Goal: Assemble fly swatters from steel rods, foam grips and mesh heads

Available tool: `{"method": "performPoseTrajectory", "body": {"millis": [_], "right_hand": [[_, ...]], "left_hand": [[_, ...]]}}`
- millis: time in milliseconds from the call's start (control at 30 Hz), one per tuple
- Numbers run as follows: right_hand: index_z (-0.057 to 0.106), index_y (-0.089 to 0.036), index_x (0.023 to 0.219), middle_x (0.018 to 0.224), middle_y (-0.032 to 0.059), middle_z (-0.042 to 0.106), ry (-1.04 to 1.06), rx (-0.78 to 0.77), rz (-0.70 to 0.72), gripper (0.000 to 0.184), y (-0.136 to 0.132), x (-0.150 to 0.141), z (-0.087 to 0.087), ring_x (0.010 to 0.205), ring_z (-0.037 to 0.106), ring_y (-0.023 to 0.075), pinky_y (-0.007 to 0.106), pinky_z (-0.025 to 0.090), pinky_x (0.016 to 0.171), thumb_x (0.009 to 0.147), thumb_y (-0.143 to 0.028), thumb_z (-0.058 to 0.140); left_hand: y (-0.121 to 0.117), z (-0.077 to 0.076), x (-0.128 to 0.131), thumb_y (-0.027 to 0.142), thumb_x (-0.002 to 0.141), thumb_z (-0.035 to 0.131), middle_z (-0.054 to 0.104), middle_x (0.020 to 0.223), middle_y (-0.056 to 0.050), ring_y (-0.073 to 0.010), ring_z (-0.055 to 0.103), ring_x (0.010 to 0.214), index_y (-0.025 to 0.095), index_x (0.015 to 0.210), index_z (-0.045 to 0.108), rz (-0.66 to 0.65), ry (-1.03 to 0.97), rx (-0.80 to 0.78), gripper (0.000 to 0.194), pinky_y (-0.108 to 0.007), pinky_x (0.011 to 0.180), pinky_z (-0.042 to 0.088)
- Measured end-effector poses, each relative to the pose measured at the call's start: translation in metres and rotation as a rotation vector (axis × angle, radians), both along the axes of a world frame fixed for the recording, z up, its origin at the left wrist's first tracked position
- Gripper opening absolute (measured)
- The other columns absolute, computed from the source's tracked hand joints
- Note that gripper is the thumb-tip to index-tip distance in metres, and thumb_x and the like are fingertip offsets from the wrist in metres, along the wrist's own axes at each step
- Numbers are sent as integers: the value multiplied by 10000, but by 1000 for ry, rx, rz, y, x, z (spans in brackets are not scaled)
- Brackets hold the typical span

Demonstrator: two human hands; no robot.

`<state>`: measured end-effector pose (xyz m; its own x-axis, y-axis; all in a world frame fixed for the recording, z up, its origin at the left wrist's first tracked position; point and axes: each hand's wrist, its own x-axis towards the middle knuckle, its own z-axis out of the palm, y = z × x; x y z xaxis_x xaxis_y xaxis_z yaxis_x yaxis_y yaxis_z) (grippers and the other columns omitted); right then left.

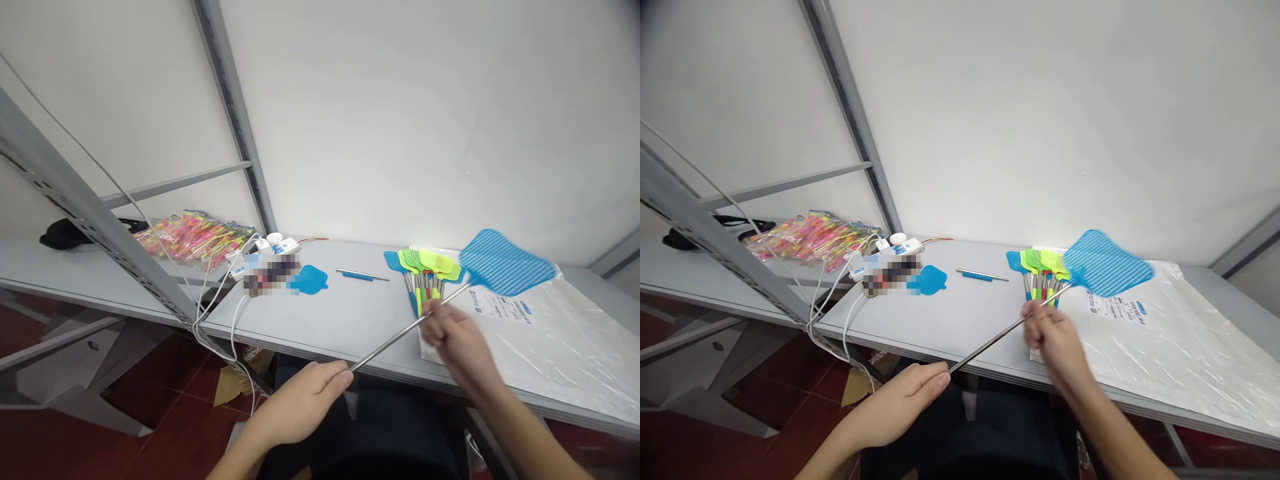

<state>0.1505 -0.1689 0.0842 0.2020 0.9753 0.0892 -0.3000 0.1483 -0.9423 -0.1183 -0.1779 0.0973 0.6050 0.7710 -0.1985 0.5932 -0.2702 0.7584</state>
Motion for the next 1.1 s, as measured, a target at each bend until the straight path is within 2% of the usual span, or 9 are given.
{"method": "performPoseTrajectory", "body": {"millis": [133, 267, 400, 500, 567, 700, 900, 1100], "right_hand": [[634, -168, 786, 515, -70, 320, 110, 51, -167, 271, 0, 35, 16, 473, 286, 60, 203, 248, 445, 844, -429, 678], [602, -183, 759, 516, -74, 307, 164, 87, -190, 300, -4, 23, 14, 467, 283, 60, 201, 260, 447, 857, -462, 652], [601, -193, 801, 516, -71, 343, 168, 10, -29, 304, -8, -13, -1, 456, 309, 67, 220, 256, 447, 866, -489, 626], [604, -193, 830, 520, -57, 400, 112, -59, 145, 317, -14, -36, -12, 460, 348, 77, 236, 264, 463, 903, -500, 565], [612, -188, 839, 521, -51, 419, 52, -62, 177, 320, -17, -41, -15, 468, 363, 82, 244, 263, 470, 911, -495, 556], [642, -171, 823, 514, -46, 408, -2, -9, 80, 306, -17, -22, -6, 483, 356, 87, 252, 249, 466, 870, -473, 629], [655, -173, 810, 509, -66, 330, 125, 51, -139, 239, -15, 23, 20, 472, 303, 64, 220, 265, 452, 846, -408, 680], [641, -166, 799, 539, -70, 320, 193, 124, -242, 184, -16, 38, 30, 476, 271, 50, 190, 297, 469, 864, -335, 673]], "left_hand": [[3, 4, -8, 512, 989, 289, 497, 750, 21, -174, 484, 790, 211, 735, 467, -18, 77, 2, 432, -279, 720, 340], [-1, 10, -5, 477, 996, 300, 546, 786, 13, -184, 511, 825, 233, 807, 553, -9, 103, 42, 399, -280, 735, 347], [-7, 13, 4, 447, 1001, 316, 594, 827, 9, -181, 537, 817, 255, 931, 595, 34, 58, 119, 346, -270, 721, 349], [-10, 11, 10, 425, 1015, 290, 577, 756, 17, -165, 530, 728, 240, 862, 562, 16, 74, 179, 363, -263, 660, 324], [-10, 10, 10, 406, 1023, 276, 568, 730, 21, -158, 527, 695, 235, 829, 535, 3, 99, 205, 366, -262, 633, 303], [-8, 9, 5, 446, 1017, 286, 559, 709, 12, -174, 521, 665, 239, 838, 523, 0, 196, 300, 363, -272, 599, 267], [-8, 16, -1, 439, 1017, 296, 570, 703, 4, -190, 536, 654, 238, 839, 509, -35, 264, 388, 343, -285, 578, 235], [-14, 21, -2, 435, 1019, 300, 595, 697, 5, -191, 557, 610, 238, 823, 474, -15, 299, 449, 328, -301, 547, 199]]}}
